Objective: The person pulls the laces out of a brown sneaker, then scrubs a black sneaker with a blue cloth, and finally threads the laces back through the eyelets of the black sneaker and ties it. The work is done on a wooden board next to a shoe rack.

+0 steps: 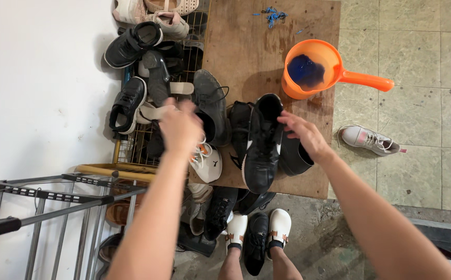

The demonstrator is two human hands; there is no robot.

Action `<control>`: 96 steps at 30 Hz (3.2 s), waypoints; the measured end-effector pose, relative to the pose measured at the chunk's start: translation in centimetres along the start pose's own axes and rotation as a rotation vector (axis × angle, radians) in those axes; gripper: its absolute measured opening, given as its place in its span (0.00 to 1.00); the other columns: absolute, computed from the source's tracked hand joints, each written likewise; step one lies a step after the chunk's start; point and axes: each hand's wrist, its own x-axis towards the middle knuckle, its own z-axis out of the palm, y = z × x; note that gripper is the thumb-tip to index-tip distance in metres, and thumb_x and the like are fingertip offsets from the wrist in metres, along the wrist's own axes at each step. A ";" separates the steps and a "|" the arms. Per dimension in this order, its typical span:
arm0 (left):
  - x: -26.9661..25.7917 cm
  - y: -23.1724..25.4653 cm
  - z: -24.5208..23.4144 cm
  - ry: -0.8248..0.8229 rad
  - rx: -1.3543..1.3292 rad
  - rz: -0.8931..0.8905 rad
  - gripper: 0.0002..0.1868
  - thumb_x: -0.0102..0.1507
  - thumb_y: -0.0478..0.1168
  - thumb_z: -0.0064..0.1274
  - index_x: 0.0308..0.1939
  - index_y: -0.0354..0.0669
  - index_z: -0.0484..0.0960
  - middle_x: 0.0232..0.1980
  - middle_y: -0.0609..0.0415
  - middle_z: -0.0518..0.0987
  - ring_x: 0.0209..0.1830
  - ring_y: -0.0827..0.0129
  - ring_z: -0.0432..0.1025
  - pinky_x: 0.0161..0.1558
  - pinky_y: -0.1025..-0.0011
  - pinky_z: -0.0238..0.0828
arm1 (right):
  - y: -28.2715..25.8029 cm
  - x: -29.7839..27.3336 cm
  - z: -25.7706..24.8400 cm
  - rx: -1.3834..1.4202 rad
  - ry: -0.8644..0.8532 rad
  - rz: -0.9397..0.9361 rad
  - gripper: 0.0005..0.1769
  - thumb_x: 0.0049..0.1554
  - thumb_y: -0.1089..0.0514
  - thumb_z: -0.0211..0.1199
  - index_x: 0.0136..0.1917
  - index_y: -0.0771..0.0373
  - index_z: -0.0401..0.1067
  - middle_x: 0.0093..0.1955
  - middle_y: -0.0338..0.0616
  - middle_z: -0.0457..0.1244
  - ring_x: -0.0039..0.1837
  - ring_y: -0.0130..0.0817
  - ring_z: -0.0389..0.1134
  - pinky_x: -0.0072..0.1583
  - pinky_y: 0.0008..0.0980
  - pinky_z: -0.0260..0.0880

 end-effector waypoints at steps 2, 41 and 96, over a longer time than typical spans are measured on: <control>-2.8 3.4 2.8 -0.209 -0.291 0.093 0.21 0.55 0.30 0.53 0.54 0.44 0.80 0.79 0.31 0.59 0.71 0.42 0.65 0.67 0.51 0.65 | 0.4 -0.6 1.1 0.092 0.149 0.026 0.28 0.60 0.51 0.54 0.68 0.67 0.70 0.76 0.34 0.57 0.63 0.36 0.67 0.59 0.37 0.71; -7.4 15.8 -29.2 -0.133 -0.918 0.276 0.14 0.62 0.35 0.57 0.52 0.44 0.80 0.50 0.48 0.78 0.45 0.54 0.79 0.46 0.63 0.76 | -28.7 -18.8 3.1 0.092 0.360 0.120 0.15 0.62 0.61 0.56 0.52 0.77 0.76 0.43 0.50 0.70 0.43 0.36 0.74 0.43 0.36 0.81; -8.5 8.0 -32.5 -0.248 -0.768 0.053 0.05 0.63 0.29 0.51 0.39 0.41 0.73 0.33 0.49 0.82 0.40 0.62 0.85 0.37 0.64 0.74 | -34.3 -13.8 -12.0 0.869 0.185 -0.397 0.21 0.76 0.43 0.51 0.50 0.60 0.72 0.42 0.40 0.64 0.39 0.33 0.60 0.45 0.41 0.68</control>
